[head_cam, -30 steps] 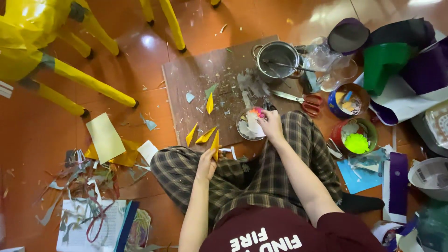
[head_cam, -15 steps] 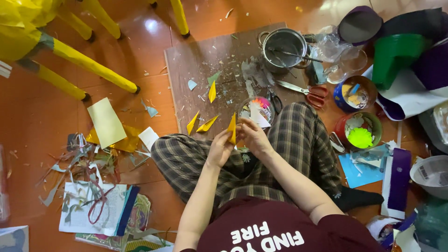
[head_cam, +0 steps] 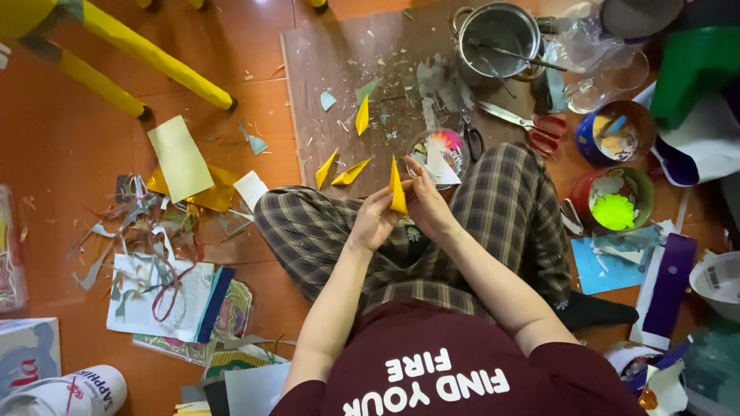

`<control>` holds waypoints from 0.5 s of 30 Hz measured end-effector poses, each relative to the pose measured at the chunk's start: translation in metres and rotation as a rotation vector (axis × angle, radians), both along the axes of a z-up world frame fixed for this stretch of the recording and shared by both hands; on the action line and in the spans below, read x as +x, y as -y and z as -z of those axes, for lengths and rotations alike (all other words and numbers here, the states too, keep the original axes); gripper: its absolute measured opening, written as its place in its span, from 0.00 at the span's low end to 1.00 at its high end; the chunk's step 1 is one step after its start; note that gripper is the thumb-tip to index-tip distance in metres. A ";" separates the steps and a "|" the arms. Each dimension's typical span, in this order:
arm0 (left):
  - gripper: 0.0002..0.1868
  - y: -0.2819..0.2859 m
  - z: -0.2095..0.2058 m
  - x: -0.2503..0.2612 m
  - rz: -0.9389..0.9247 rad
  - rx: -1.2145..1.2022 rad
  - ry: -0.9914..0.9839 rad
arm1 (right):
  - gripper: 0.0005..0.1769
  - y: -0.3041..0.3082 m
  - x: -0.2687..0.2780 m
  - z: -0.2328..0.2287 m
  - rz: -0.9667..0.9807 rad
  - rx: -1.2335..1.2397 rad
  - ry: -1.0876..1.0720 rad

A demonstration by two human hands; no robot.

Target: Assembling and decorating a paper horse model using folded paper pieces

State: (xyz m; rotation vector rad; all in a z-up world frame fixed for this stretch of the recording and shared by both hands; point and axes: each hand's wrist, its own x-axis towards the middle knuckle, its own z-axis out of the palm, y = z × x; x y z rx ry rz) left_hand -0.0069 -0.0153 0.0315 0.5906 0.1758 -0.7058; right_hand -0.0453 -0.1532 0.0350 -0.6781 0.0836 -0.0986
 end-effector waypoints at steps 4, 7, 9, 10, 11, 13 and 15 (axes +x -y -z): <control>0.17 -0.005 0.000 0.000 0.020 0.021 0.020 | 0.35 0.004 -0.002 0.023 -0.021 -0.020 -0.033; 0.18 -0.007 0.001 0.001 0.039 0.037 0.043 | 0.34 0.002 -0.003 0.000 -0.025 0.006 -0.046; 0.18 -0.008 0.000 0.001 0.070 0.078 0.085 | 0.36 0.004 -0.003 0.002 -0.035 0.002 -0.054; 0.18 -0.007 -0.002 0.001 0.070 0.079 0.083 | 0.36 0.006 -0.003 0.008 -0.035 0.002 -0.056; 0.18 -0.006 -0.004 0.001 0.051 0.088 0.092 | 0.36 0.009 -0.003 0.013 -0.052 0.026 -0.070; 0.18 -0.006 -0.006 0.002 0.030 0.098 0.100 | 0.36 0.014 -0.003 0.008 -0.069 0.050 -0.086; 0.17 -0.008 -0.008 0.005 0.062 0.284 0.216 | 0.26 0.018 -0.002 -0.012 -0.028 -0.018 -0.092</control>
